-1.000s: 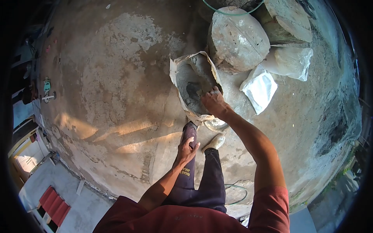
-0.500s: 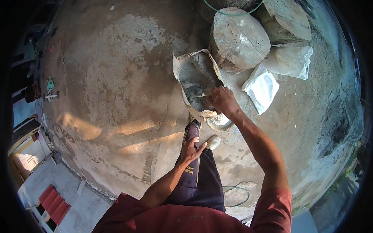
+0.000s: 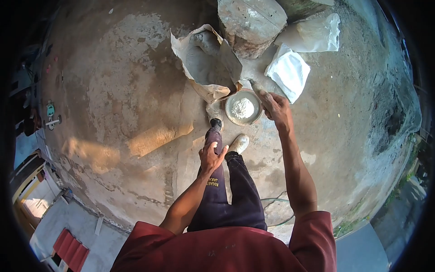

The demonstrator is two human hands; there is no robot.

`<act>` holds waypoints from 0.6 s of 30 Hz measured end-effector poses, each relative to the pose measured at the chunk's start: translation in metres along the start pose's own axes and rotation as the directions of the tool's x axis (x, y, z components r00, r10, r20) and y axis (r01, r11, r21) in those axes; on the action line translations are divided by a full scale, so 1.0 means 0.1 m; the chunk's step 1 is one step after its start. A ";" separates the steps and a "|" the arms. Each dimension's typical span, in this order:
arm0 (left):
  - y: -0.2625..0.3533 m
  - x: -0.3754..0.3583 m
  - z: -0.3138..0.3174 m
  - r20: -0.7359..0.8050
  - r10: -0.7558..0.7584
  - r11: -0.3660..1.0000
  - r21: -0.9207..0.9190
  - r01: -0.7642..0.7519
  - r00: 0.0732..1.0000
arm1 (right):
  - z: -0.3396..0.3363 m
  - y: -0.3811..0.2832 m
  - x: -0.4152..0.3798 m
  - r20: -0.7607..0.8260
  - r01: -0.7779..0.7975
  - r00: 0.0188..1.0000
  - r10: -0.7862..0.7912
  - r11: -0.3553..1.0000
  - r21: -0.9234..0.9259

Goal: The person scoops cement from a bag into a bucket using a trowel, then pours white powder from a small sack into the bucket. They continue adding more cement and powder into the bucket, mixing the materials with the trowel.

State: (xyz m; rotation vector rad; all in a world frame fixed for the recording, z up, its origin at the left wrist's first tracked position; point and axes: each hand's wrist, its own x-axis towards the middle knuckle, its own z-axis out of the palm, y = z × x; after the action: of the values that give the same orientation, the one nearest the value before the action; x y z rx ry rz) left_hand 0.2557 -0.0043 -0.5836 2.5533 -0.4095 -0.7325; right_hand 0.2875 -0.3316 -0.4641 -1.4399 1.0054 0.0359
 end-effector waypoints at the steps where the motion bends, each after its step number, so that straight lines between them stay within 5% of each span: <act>1: -0.05 -0.01 0.03 0.024 -0.019 1.000 -0.019 0.019 1.000 | -0.11 -0.06 -0.20 -0.021 0.008 1.000 -0.007 0.999 0.037; 7: -0.01 -0.11 -0.02 0.123 -0.068 0.998 0.019 0.066 0.990 | -0.83 0.59 -0.68 -0.152 -0.131 0.982 0.115 0.986 -0.103; 9: -0.05 -0.13 0.02 0.147 -0.081 0.997 0.010 0.080 0.986 | -0.87 0.89 -0.64 -0.155 -0.167 0.982 0.110 0.891 -0.423; 14: -0.09 -0.25 0.08 0.061 -0.001 1.000 0.020 -0.001 0.998 | -0.49 1.62 -0.17 0.010 -0.001 1.000 0.013 0.654 -0.757; 18: -0.12 -0.32 0.09 0.032 0.004 1.000 0.025 -0.005 0.999 | -0.08 2.02 0.24 0.032 -0.070 0.988 0.152 0.620 -0.781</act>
State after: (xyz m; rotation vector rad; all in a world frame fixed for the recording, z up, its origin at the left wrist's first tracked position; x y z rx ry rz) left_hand 0.2264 0.0154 -0.5825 2.5667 -0.4372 -0.7722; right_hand 0.1812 -0.3100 -0.6361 -2.1393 1.0451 0.7182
